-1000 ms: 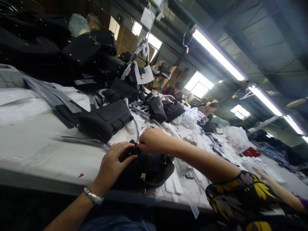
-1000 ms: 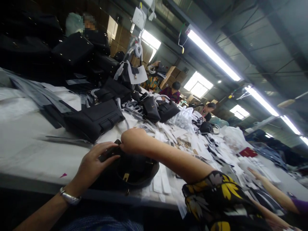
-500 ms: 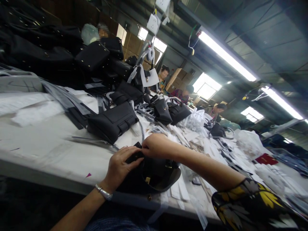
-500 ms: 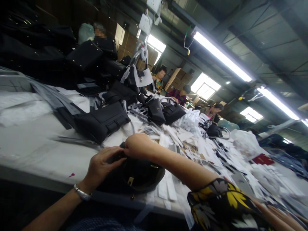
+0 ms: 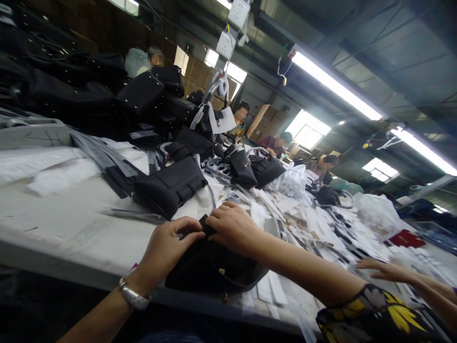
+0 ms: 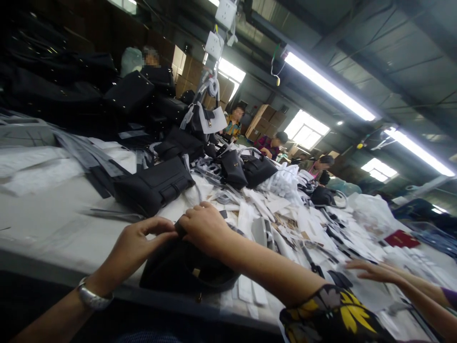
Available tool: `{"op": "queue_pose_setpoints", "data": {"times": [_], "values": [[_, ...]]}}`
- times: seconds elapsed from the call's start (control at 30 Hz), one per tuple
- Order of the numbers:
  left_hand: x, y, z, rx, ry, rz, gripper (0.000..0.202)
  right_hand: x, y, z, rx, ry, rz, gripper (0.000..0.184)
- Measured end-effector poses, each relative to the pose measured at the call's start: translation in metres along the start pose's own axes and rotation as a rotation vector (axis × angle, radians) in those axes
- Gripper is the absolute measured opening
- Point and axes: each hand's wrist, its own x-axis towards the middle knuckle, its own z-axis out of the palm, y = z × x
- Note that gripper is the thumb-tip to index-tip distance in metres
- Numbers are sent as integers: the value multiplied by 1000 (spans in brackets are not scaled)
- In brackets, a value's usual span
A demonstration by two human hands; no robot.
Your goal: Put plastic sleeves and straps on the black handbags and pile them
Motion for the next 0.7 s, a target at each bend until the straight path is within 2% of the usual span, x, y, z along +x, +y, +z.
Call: {"op": "queue_pose_setpoints", "data": {"times": [0.2,0.37,0.5,0.6,0.7], "values": [[0,1,-1,92,-19,79,18,0,3,5,29,19,-59,24],[3,-1,3,120,-20,40,16,-3,4,9,18,77,-103,24],[5,0,2,157,-111,59,18,-5,3,10,12,86,-101,22],[1,-9,-15,230,-203,89,19,-7,7,10,8,83,-95,22],[-12,-37,-49,276,-264,29,23,-9,13,10,-1,81,-82,24]]}}
